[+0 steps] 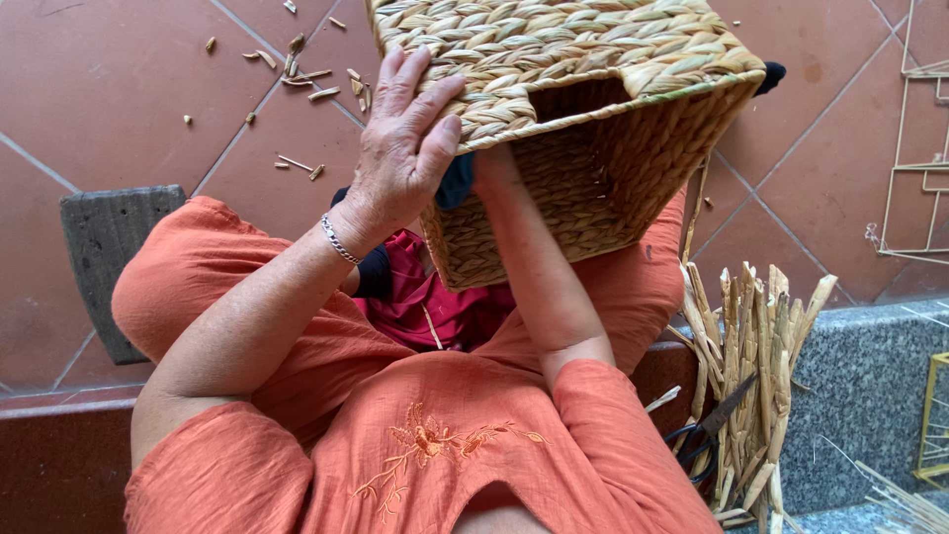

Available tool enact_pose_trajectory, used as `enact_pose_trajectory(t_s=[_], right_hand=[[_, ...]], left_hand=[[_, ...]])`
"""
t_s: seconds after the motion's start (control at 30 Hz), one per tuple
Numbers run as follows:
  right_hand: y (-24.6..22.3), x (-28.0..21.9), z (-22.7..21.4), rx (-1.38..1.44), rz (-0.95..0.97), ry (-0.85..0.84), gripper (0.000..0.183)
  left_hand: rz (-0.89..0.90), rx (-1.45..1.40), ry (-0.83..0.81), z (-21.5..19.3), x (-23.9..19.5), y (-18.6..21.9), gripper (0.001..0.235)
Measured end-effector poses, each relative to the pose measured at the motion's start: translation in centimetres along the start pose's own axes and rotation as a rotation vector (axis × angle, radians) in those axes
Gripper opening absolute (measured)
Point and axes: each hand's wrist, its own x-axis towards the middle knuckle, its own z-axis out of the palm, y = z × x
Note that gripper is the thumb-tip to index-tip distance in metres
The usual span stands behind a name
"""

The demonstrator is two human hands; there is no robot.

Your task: The person wipes the interior and exterior of a woven basket with a blue cloth and trims protruding strands with scissors. The person rotates the basket to access different sides and continues wiping after trimming.

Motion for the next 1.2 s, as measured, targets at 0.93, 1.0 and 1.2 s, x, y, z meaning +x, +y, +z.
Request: enact_pose_trajectory(t_s=[0.93,1.0,1.2], right_hand=[[1.0,2.3,5.6,-0.707,-0.389,-0.134,0.052],[1.4,2.0,4.4,-0.941,-0.47,-0.157,0.052],[3.1,1.9,-3.8,-1.67,-0.574,-0.186,0.052]], left_hand=[[0.015,-0.031,0.032,0.8,-0.3,0.0,0.041],[0.023,-0.013,0.027,0.8,-0.6,-0.2,0.04],[0.004,-0.007,0.045,1.0,1.6,-1.4,0.04]])
